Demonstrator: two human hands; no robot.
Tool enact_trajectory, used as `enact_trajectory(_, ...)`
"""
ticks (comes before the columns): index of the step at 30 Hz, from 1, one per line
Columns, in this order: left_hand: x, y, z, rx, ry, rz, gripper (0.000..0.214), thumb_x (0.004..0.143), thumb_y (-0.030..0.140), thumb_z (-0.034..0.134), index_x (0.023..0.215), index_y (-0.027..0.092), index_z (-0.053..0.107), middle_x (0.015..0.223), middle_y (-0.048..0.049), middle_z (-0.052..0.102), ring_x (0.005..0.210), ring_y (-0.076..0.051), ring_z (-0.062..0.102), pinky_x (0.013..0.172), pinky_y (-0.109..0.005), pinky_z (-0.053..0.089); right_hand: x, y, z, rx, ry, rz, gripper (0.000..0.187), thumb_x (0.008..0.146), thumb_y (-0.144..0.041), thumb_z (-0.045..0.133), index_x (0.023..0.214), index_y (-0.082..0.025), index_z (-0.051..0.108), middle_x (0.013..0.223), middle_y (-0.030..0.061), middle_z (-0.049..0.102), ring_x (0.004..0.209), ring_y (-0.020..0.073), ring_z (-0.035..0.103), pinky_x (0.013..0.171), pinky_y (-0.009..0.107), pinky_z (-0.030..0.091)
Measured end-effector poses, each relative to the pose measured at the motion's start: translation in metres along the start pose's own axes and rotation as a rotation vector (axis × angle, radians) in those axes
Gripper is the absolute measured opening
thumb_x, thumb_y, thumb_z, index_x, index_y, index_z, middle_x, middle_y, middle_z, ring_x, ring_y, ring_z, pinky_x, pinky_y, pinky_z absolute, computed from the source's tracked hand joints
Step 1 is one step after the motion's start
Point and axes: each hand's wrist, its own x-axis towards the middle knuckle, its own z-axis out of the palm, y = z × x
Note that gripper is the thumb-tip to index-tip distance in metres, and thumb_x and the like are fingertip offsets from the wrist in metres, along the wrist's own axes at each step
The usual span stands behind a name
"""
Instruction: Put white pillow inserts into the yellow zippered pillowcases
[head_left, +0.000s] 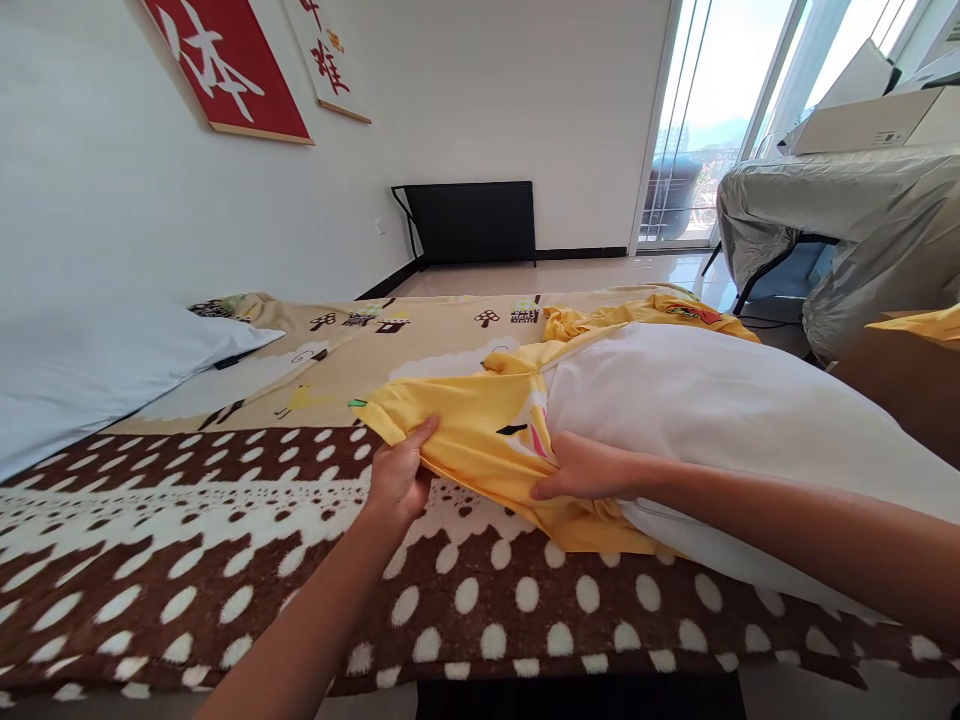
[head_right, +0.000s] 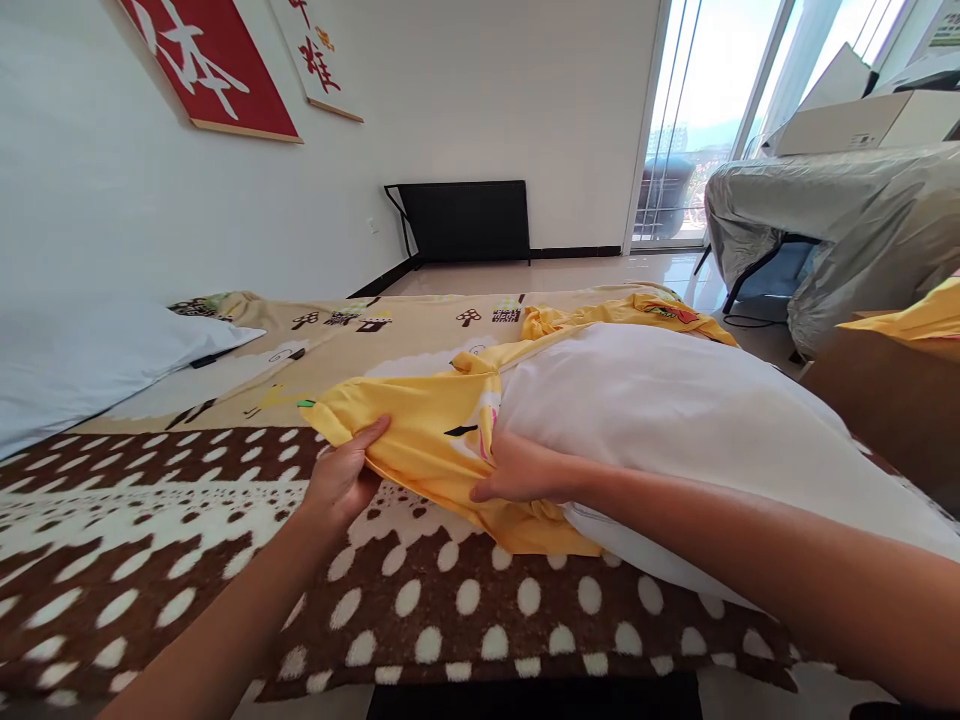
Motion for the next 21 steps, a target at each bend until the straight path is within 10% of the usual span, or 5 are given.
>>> enact_trajectory(9, 0.063, 0.078, 0.056, 0.051, 0.078, 0.224, 0.012, 0.074, 0.011, 0.071, 0.078, 0.013, 0.059, 0.071, 0.0048, 0.061, 0.07, -0.009, 0.06, 0.076, -0.028, 0.053, -0.005, -0.014, -0.037, 0.251, 0.007, 0.069, 0.019, 0.073, -0.034, 0.06, 0.075, -0.015, 0.057, 0.079, 0.0006, 0.058, 0.071, 0.0132, 0.051, 0.06, 0.024, 0.038)
enact_trajectory(14, 0.091, 0.063, 0.042, 0.119, 0.146, 0.221, 0.014, 0.075, 0.012, 0.071, 0.075, 0.011, 0.057, 0.069, 0.0059, 0.058, 0.065, -0.008, 0.055, 0.073, -0.026, 0.05, -0.024, -0.006, -0.024, 0.066, -0.135, -0.067, 0.016, 0.073, -0.025, 0.06, 0.086, -0.016, 0.057, 0.078, -0.0013, 0.055, 0.07, 0.0117, 0.048, 0.061, 0.023, 0.035)
enact_trajectory(21, 0.092, 0.034, 0.002, 0.174, 0.112, 0.069, 0.007, 0.077, 0.009, 0.066, 0.075, 0.009, 0.06, 0.063, -0.0005, 0.061, 0.059, -0.012, 0.055, 0.066, -0.029, 0.051, -0.007, -0.017, -0.03, -0.29, 0.048, -0.06, 0.037, 0.07, -0.039, 0.065, 0.095, -0.014, 0.057, 0.086, 0.0049, 0.061, 0.071, 0.0164, 0.053, 0.055, 0.024, 0.034)
